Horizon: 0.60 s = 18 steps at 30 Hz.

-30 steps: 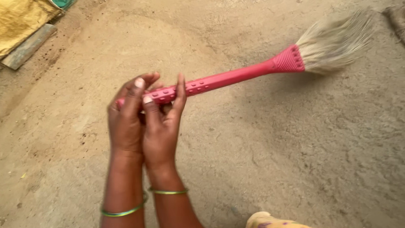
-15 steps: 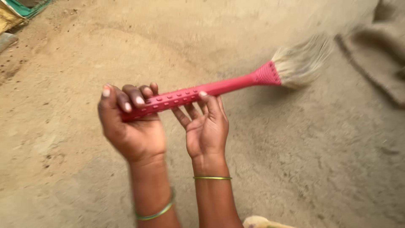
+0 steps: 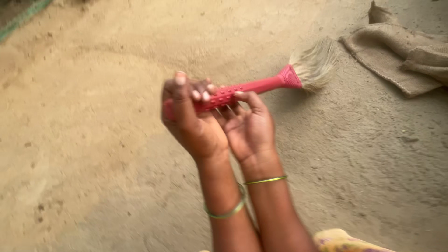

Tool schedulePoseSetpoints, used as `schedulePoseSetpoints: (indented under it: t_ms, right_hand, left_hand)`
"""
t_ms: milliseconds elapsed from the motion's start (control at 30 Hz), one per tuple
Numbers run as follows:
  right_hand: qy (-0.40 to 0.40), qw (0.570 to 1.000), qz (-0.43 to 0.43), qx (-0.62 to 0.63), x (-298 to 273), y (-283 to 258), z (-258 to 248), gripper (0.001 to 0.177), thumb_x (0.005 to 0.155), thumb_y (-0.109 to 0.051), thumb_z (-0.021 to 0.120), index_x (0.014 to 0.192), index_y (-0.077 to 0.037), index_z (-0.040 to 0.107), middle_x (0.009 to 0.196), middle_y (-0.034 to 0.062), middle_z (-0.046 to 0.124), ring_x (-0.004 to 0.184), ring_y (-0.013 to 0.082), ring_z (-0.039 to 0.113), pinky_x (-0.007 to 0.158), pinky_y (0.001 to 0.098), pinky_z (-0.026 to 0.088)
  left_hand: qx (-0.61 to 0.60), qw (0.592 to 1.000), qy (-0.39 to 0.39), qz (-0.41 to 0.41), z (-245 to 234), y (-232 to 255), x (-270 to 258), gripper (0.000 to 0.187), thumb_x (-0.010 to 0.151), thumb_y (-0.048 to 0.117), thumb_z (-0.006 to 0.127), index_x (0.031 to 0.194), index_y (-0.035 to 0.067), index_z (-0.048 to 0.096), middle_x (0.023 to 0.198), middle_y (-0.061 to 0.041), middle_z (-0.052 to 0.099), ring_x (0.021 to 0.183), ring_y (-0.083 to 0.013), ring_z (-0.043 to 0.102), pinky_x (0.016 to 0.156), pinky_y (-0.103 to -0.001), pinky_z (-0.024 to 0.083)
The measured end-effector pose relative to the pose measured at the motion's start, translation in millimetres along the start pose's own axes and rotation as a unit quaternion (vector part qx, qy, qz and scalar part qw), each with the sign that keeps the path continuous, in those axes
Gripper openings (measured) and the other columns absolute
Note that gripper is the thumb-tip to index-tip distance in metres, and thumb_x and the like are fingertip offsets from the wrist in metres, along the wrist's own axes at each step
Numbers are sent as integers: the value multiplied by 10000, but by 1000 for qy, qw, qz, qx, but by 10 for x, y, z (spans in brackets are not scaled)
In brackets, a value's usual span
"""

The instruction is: The person sweeps an outdoor dirt ground using a handheld broom, repeatedly moving it across the surface and occasionally adjusting their grip.

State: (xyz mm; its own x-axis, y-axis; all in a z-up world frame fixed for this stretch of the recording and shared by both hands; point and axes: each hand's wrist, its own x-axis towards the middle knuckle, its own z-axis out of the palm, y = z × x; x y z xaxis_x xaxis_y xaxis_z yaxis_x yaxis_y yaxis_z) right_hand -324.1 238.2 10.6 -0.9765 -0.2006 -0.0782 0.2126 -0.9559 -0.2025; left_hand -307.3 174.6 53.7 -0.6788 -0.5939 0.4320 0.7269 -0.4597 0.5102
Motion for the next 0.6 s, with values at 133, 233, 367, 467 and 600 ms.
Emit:
schedulePoseSetpoints:
  t_ms: [133, 233, 367, 467, 600]
  right_hand:
    - [23, 999, 19, -37, 235, 192, 21, 157, 918, -149, 506, 950, 1, 474, 1098, 194, 519, 1027, 314, 600, 985, 506, 547]
    - [50, 996, 11, -76, 554, 481, 30, 132, 914, -87, 483, 948, 33, 440, 986, 169, 509, 924, 308, 631, 962, 521, 554]
    - [43, 992, 7, -122, 1044, 1073, 6, 121, 875, -32, 482, 935, 53, 420, 846, 182, 554, 701, 273, 634, 757, 473, 573]
    - [182, 958, 1, -222, 1292, 1549, -57, 159, 872, 12, 529, 977, 48, 415, 836, 172, 579, 681, 230, 621, 651, 376, 600]
    - [170, 922, 79, -340, 1504, 1945, -206, 434, 905, -4, 543, 736, -148, 170, 764, 118, 596, 625, 184, 616, 529, 310, 558]
  left_hand:
    - [44, 994, 76, -64, -275, 69, 183, 181, 929, 187, 659, 800, 87, 579, 746, -32, 606, 751, -140, 627, 807, -342, 554]
    - [11, 991, 103, -78, -559, 97, 342, 199, 939, 194, 683, 835, 62, 575, 803, -59, 623, 820, -167, 642, 892, -349, 543]
    - [-26, 989, 90, -113, -968, 224, 495, 171, 914, 178, 688, 973, 60, 581, 924, -88, 659, 899, -193, 648, 908, -351, 528]
    - [90, 965, 181, -166, -1256, 337, 599, 231, 865, 177, 685, 1035, 54, 589, 978, -93, 657, 948, -207, 676, 911, -334, 554]
    - [51, 947, 280, -147, -1550, 444, 707, 209, 889, 210, 582, 1051, 78, 581, 1054, -83, 650, 1028, -189, 660, 890, -312, 516]
